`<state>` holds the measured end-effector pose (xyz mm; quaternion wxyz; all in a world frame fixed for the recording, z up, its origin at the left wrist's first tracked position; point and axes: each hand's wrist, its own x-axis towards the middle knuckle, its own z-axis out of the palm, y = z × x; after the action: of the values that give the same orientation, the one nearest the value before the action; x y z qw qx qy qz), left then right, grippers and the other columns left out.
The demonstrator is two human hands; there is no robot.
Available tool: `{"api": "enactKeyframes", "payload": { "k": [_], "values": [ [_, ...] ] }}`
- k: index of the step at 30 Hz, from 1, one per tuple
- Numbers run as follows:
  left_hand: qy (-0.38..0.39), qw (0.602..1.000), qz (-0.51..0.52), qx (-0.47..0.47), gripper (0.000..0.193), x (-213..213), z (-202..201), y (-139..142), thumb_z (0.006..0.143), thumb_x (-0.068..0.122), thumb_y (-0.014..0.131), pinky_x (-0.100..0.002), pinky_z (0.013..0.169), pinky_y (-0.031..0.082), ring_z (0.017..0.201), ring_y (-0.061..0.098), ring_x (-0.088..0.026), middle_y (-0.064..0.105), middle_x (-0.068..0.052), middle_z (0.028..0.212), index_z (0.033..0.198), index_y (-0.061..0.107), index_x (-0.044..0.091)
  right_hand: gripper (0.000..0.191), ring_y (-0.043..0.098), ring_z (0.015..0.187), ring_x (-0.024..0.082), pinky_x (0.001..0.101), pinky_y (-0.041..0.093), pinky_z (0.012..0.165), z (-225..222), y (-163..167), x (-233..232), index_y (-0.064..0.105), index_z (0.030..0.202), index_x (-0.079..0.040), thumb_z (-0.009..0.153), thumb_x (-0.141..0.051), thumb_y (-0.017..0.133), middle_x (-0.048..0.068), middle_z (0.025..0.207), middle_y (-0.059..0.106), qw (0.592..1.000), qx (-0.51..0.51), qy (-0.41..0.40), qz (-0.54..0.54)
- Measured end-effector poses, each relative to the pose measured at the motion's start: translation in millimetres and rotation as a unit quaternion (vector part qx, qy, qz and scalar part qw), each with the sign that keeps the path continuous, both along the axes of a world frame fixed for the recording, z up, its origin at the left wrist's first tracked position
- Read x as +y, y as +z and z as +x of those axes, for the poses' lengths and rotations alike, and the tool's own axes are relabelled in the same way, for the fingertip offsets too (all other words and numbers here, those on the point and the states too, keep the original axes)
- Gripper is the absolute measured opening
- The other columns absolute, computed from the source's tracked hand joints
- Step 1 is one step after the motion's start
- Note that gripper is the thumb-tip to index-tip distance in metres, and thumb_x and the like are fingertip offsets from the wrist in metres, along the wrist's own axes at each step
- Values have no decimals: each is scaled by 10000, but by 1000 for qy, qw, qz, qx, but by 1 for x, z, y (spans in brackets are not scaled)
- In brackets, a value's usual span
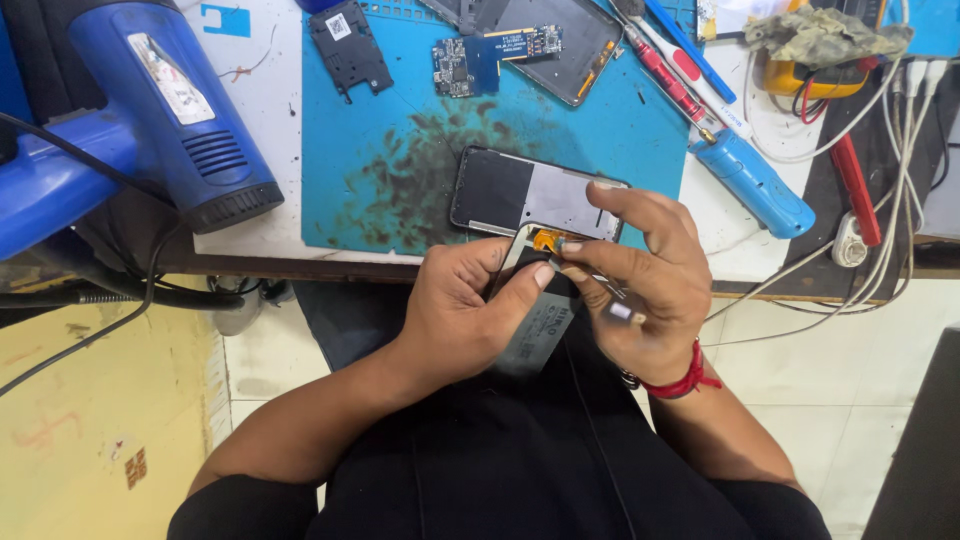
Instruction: The person uses a blue plastic pry tool to separate the screen from the phone frame, then wipes the frame with a cloth. They remove a ribbon cable and reattach it to the screen assembly, then align and press the screen back onto the frame.
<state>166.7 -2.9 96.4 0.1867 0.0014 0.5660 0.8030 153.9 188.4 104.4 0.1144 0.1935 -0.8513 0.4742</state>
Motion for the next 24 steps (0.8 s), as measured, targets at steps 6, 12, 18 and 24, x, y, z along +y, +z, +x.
{"api": "enactKeyframes", "payload": {
  "k": [6, 12, 18, 24],
  "values": [
    [-5, 999, -46, 19, 182, -1, 1, 1, 1029, 54, 624, -176, 723, 515, 842, 613, 24, 753, 19, 958, 1150, 737, -22, 314, 639, 1182, 337, 404, 498, 966, 2, -7, 4, 767, 1073, -86, 765, -68, 823, 145, 1275, 670, 998, 54, 1, 45],
    [-10, 999, -46, 8, 168, -2, 2, 1, 1037, 51, 635, -179, 639, 467, 755, 563, 28, 722, 24, 869, 1122, 755, -31, 302, 632, 1143, 335, 416, 510, 976, 4, -11, 4, 783, 1055, -85, 753, -77, 772, 132, 1256, 671, 995, 76, -2, 57],
    [-11, 1000, -4, 0, 158, -2, 4, -1, 1015, 22, 619, -181, 677, 520, 805, 630, 20, 746, 15, 917, 1103, 733, -41, 232, 634, 1153, 323, 394, 526, 954, 5, -11, 7, 788, 1071, -86, 841, -54, 795, 130, 1260, 667, 995, 83, 14, 59],
    [-15, 998, -45, 38, 162, -4, 3, -4, 1007, 5, 618, -188, 676, 519, 792, 617, 7, 741, -11, 889, 1099, 737, -56, 244, 640, 1154, 333, 445, 544, 978, 1, -13, 12, 810, 1061, -94, 818, -95, 784, 137, 1234, 666, 984, 136, 37, 113]
  ]
}}
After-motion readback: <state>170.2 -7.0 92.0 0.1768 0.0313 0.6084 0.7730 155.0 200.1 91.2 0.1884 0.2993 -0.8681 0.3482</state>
